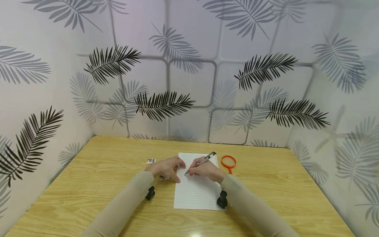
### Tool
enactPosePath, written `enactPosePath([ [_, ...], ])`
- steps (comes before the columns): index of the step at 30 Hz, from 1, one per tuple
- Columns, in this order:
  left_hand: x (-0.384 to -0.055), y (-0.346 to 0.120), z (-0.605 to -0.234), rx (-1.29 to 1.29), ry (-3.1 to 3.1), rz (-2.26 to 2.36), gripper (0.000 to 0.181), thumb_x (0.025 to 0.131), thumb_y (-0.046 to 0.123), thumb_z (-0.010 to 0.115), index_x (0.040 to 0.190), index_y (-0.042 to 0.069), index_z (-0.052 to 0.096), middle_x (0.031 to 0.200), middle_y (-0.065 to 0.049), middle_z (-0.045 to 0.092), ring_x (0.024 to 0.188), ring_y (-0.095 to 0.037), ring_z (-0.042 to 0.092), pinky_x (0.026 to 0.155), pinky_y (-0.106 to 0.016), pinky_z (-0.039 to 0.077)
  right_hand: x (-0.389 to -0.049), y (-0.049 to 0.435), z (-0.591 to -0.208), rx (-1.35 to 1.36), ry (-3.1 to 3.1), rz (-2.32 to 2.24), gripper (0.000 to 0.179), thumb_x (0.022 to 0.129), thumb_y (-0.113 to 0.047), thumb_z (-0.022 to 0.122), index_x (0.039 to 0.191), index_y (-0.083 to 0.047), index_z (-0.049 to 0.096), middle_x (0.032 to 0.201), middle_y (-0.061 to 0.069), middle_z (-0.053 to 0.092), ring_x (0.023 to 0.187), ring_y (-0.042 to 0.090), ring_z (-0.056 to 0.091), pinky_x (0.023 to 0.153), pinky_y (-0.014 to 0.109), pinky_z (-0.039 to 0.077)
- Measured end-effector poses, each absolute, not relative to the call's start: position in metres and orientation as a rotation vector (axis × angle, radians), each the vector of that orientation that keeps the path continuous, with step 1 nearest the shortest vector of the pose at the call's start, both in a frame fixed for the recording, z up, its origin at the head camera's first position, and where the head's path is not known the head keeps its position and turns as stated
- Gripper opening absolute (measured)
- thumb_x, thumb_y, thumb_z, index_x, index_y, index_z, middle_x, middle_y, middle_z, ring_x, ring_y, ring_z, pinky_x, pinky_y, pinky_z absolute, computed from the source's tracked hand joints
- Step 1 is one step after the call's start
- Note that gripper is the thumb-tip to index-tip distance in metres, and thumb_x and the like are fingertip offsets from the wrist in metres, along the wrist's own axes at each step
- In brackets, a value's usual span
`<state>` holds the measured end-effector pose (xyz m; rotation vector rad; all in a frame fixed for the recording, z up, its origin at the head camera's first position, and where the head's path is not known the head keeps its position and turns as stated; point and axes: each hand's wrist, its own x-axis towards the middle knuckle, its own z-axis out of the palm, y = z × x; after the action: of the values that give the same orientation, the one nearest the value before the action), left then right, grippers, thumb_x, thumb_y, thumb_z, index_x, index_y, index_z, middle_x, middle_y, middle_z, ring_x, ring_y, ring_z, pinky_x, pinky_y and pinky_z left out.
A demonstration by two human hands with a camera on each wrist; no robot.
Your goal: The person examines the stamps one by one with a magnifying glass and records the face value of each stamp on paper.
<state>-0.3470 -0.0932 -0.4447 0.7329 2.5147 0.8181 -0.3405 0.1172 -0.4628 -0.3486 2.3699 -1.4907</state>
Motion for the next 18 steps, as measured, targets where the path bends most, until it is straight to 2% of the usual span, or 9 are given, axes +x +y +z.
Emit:
enactPosePath([
  [9, -0.3455, -0.0937, -0.4439, 0.737, 2.506, 0.825, 0.053, 0.077, 0.011, 0.084, 0.123, 0.01, 0.059, 0.126, -0.006, 0.049, 0.119, -0.027, 0.048, 0.103, -0.045, 0.041, -0.34, 0.1165, -0.4608, -0.352, 2.374, -1.47, 0.009, 0.085, -0.012, 0.075, 0.082, -0.006, 0.068, 0.073, -0.001, 0.071, 0.065, 0.01, 0.057, 0.06, 0.023, 0.045],
  [18, -0.3464, -0.0939, -0.4439, 0.753, 2.503, 0.815, 0.053, 0.077, 0.012, 0.084, 0.124, 0.009, 0.059, 0.126, -0.006, 0.049, 0.119, -0.028, 0.048, 0.103, -0.045, 0.041, -0.3389, 0.1167, -0.4596, -0.373, 2.374, -1.456, 0.01, 0.085, -0.01, 0.075, 0.081, -0.004, 0.068, 0.073, 0.0, 0.07, 0.065, 0.01, 0.055, 0.06, 0.023, 0.043],
])
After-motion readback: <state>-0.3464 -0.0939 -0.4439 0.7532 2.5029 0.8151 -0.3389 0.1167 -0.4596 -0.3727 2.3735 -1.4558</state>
